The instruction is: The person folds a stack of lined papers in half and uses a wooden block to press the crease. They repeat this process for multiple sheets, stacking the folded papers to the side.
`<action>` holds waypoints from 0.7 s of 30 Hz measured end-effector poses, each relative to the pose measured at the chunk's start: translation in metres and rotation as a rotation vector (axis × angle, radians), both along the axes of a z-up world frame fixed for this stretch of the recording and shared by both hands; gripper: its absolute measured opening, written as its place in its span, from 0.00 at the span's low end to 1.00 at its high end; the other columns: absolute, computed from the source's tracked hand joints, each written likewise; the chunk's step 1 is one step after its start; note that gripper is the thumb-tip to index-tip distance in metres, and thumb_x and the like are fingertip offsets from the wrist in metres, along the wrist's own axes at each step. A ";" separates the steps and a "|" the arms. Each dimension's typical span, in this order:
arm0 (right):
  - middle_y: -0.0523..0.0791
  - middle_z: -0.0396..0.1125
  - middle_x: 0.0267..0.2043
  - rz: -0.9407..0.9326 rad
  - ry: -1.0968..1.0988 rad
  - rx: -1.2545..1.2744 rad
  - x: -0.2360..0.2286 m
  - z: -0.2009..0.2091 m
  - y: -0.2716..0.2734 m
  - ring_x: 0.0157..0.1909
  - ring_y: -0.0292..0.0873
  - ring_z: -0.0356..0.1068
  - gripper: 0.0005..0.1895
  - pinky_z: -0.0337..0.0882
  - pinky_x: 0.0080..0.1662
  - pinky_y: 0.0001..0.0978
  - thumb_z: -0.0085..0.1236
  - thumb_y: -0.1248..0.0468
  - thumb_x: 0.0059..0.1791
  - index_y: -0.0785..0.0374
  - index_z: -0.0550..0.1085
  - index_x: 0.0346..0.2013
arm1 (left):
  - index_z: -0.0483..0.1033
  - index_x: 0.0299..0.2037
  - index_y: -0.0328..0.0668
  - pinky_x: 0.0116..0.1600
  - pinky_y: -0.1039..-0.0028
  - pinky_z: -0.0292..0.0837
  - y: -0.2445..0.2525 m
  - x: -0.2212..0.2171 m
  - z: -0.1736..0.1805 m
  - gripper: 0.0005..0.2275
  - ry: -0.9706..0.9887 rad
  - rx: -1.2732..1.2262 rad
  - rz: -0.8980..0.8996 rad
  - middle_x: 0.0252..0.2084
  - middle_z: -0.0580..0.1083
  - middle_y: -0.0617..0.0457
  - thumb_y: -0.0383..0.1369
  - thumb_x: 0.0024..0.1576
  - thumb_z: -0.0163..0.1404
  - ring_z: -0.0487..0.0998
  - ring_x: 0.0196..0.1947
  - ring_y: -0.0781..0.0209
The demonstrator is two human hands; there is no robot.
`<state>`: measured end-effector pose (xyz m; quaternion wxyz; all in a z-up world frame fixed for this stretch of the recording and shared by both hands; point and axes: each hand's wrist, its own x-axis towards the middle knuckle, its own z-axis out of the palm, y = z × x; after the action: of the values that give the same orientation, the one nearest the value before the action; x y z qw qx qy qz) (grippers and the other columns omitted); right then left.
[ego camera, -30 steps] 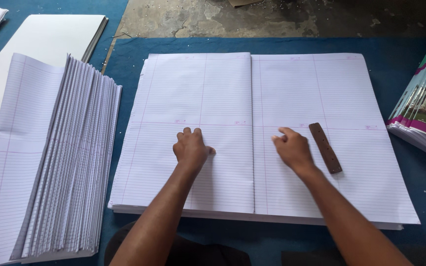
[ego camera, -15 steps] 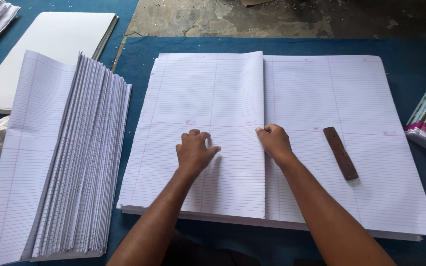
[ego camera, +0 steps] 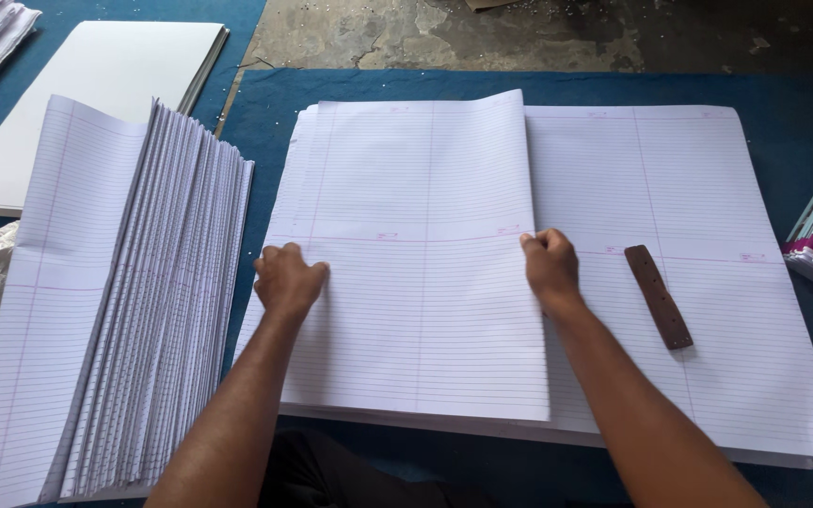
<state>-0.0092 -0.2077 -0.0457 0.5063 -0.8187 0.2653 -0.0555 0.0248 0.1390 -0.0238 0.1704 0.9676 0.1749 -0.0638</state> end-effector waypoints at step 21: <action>0.49 0.69 0.34 0.081 0.073 -0.003 -0.039 0.095 -0.053 0.34 0.41 0.69 0.16 0.72 0.37 0.35 0.53 0.53 0.55 0.64 0.74 0.40 | 0.82 0.41 0.41 0.51 0.65 0.77 -0.070 -0.005 -0.035 0.10 -0.060 -0.362 -0.010 0.41 0.81 0.48 0.26 0.50 0.55 0.82 0.43 0.54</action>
<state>-0.0482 -0.2605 0.0490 0.4968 -0.8310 0.2502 -0.0054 0.0202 0.0694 -0.0587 0.3466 0.9235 0.1507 -0.0661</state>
